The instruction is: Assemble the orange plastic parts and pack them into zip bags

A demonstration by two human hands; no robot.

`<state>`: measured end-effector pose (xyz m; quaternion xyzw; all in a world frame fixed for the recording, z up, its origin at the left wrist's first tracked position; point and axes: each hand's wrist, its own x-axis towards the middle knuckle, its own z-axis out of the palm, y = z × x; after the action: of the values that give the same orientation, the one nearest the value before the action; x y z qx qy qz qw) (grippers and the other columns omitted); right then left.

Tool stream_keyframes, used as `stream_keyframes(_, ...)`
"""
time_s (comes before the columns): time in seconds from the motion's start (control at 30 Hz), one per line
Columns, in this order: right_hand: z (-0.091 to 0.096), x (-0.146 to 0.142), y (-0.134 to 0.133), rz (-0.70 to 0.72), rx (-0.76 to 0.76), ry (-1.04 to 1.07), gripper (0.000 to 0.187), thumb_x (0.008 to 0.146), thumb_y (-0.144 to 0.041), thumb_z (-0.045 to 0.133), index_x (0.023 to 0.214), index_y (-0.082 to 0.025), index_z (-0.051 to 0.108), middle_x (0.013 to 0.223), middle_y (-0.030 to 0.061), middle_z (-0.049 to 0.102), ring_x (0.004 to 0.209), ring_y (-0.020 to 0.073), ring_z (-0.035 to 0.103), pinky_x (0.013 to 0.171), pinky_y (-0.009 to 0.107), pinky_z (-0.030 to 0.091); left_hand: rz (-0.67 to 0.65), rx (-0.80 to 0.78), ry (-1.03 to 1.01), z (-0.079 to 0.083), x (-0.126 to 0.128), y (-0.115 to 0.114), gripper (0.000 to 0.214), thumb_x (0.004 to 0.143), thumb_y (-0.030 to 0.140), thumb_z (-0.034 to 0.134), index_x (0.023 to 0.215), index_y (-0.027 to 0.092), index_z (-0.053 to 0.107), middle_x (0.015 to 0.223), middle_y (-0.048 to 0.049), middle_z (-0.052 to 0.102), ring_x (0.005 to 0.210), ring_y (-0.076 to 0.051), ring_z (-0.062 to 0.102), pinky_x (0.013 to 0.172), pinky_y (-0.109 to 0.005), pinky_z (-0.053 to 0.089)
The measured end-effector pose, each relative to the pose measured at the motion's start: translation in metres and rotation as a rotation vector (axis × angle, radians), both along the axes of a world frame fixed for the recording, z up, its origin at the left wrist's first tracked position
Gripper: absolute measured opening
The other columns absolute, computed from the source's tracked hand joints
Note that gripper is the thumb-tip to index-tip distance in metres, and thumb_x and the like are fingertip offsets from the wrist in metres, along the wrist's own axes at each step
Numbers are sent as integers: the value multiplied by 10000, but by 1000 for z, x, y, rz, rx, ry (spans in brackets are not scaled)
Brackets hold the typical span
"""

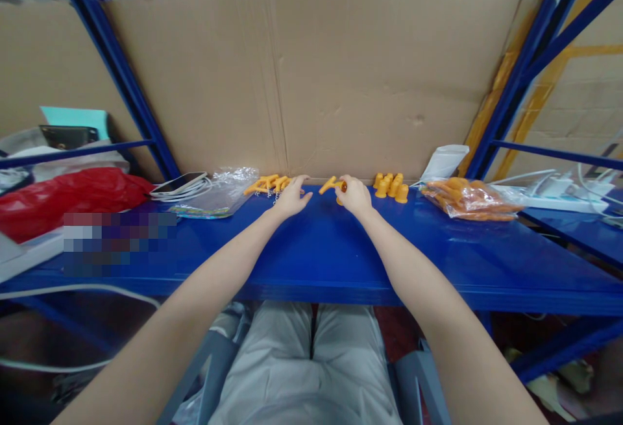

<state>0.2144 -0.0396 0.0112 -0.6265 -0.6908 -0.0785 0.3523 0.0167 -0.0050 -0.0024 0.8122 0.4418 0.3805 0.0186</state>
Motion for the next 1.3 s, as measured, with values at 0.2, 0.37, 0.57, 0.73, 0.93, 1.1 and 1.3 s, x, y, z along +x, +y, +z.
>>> stream_keyframes(0.2,-12,1,9,17,-55,14,411,867,-303,608,1248,-148,615,1231,170,670,1137,300,637,947,419,499,-85,-31,115,-3,4,-2,376,854,156,582,1227,172,542,1299,-122,584,1161,-234,611,985,-379,510)
stream_keyframes(0.37,-12,1,10,159,-75,-46,561,784,-306,698,1315,-200,550,1177,129,696,1149,316,616,1036,629,364,-156,-111,272,-6,10,-7,388,846,212,618,1224,142,570,1275,-137,618,1199,-259,595,1036,-396,478)
stream_keyframes(0.57,-9,1,6,195,-147,-127,371,836,-197,596,1202,-238,641,1156,93,712,1199,319,575,1071,746,181,-251,-67,306,-10,14,-6,443,832,209,648,1267,173,569,1326,-114,611,1254,-260,554,1091,-433,430)
stream_keyframes(0.73,-8,4,4,164,-150,-168,403,847,-162,556,1239,-211,636,1329,146,618,1281,341,511,1083,733,187,-230,-14,254,-2,18,-16,284,877,155,562,1141,188,664,1183,-92,655,1138,-232,613,1042,-397,466)
stream_keyframes(0.93,-16,11,11,140,-257,-158,444,838,-206,614,1281,-230,604,1370,157,581,1283,352,506,1044,707,296,-242,-18,328,-2,23,-19,288,870,131,539,1112,170,688,1155,-100,669,1145,-238,610,1050,-380,455)
stream_keyframes(1.1,-17,20,19,179,-220,-146,326,807,-111,573,1103,-211,664,1200,112,672,1138,268,604,982,511,453,-221,-109,417,-12,26,-13,385,877,173,548,1247,89,616,1313,-166,616,1238,-259,569,1099,-363,407)
stream_keyframes(1.3,-13,26,21,183,-193,-81,236,767,-27,518,897,-169,654,1018,82,713,934,190,662,868,304,500,-194,-150,456,-16,28,-9,437,927,212,469,1343,110,551,1443,-144,532,1354,-235,480,1152,-355,342)
